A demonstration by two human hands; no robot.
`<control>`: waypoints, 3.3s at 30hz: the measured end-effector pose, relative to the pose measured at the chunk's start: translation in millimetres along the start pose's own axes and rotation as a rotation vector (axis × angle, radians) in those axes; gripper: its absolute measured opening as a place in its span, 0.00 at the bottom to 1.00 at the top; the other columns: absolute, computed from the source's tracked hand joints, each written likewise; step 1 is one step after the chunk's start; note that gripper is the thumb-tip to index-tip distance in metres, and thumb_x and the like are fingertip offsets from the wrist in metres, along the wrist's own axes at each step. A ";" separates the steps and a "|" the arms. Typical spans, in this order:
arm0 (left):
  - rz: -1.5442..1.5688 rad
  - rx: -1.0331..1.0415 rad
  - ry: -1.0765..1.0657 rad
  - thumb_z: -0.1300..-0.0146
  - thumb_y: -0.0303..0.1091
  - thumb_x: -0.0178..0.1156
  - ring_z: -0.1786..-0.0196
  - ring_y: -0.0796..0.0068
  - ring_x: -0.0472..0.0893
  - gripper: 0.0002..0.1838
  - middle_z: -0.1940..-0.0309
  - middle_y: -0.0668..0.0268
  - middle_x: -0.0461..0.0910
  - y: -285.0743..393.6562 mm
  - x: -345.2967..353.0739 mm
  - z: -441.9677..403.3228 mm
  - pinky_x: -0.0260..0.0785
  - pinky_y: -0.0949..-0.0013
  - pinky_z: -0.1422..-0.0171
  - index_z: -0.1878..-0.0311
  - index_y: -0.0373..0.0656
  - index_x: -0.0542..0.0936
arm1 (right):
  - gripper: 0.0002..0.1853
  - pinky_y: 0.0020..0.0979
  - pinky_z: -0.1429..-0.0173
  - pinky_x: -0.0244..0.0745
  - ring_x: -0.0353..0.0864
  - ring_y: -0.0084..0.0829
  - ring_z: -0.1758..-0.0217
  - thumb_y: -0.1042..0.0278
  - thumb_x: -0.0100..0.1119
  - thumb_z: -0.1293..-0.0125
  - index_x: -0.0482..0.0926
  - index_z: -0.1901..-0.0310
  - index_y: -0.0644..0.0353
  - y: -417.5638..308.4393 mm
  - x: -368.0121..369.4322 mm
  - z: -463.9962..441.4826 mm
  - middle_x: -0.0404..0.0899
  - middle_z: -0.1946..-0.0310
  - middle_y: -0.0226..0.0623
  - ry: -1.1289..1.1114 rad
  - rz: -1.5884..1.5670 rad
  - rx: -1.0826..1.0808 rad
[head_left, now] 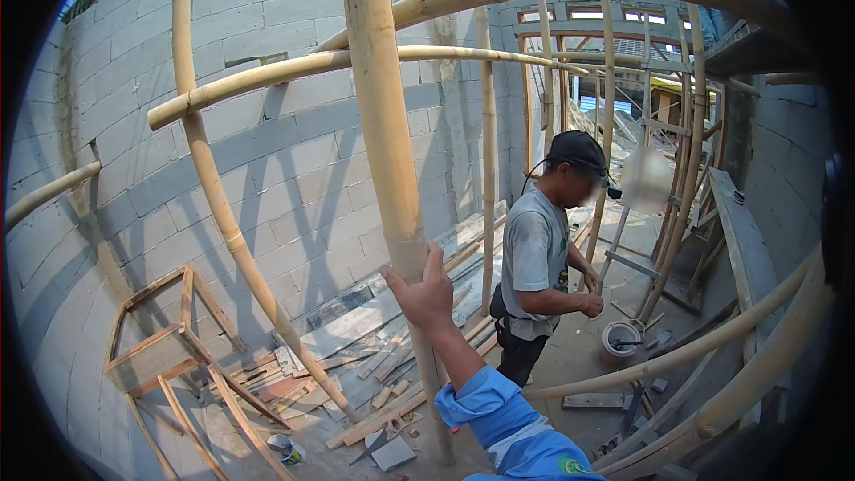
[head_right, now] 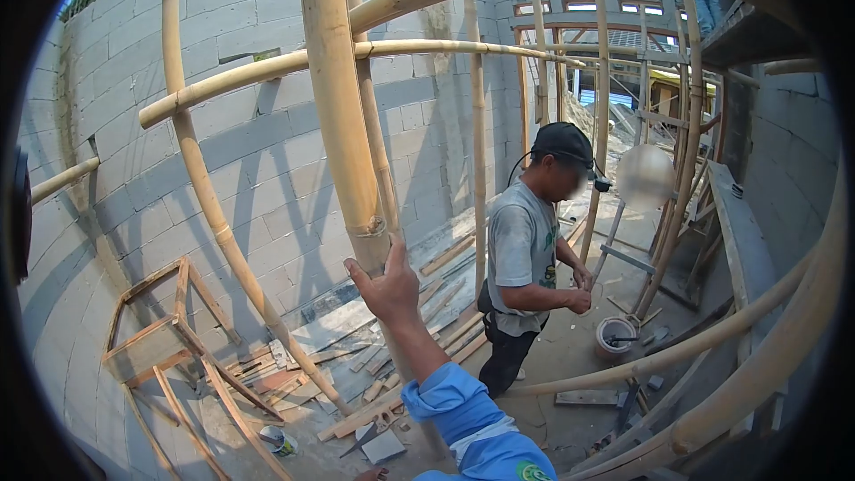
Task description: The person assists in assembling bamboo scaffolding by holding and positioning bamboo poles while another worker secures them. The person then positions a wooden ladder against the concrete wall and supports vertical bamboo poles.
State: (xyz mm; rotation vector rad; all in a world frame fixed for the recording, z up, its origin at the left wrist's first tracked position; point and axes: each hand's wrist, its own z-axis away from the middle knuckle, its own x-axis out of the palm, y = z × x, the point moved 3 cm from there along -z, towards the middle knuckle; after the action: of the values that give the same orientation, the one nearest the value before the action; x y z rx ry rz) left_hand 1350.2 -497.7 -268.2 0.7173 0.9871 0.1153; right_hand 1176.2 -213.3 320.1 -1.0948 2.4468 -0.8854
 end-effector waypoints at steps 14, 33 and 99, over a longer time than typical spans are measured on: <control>0.033 -0.022 0.075 0.37 0.52 0.67 0.31 0.41 0.73 0.39 0.34 0.39 0.73 16.7 10.3 2.6 0.66 0.51 0.26 0.30 0.33 0.72 | 0.40 0.49 0.48 0.82 0.87 0.56 0.51 0.50 0.77 0.39 0.66 0.35 0.64 -1.9 -1.3 -0.8 0.83 0.52 0.56 -0.024 -0.024 -0.010; -0.064 -0.051 0.032 0.35 0.53 0.65 0.30 0.41 0.74 0.39 0.34 0.39 0.75 3.1 18.1 6.2 0.66 0.50 0.25 0.29 0.33 0.72 | 0.42 0.47 0.46 0.81 0.87 0.56 0.49 0.47 0.76 0.39 0.66 0.33 0.66 9.8 6.6 0.5 0.82 0.50 0.56 0.020 -0.046 -0.036; 0.145 -0.214 -0.090 0.38 0.59 0.68 0.31 0.45 0.76 0.45 0.34 0.41 0.75 -169.4 -91.8 84.0 0.68 0.53 0.26 0.27 0.33 0.70 | 0.31 0.35 0.41 0.78 0.83 0.32 0.50 0.62 0.77 0.41 0.74 0.40 0.62 0.9 7.9 1.3 0.82 0.52 0.39 0.112 0.039 0.094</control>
State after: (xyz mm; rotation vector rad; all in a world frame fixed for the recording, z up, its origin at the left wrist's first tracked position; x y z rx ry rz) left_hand 1327.2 -706.5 -274.8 0.5912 0.8216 0.3086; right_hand 1171.2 -219.3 318.2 -0.9870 2.4785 -1.0646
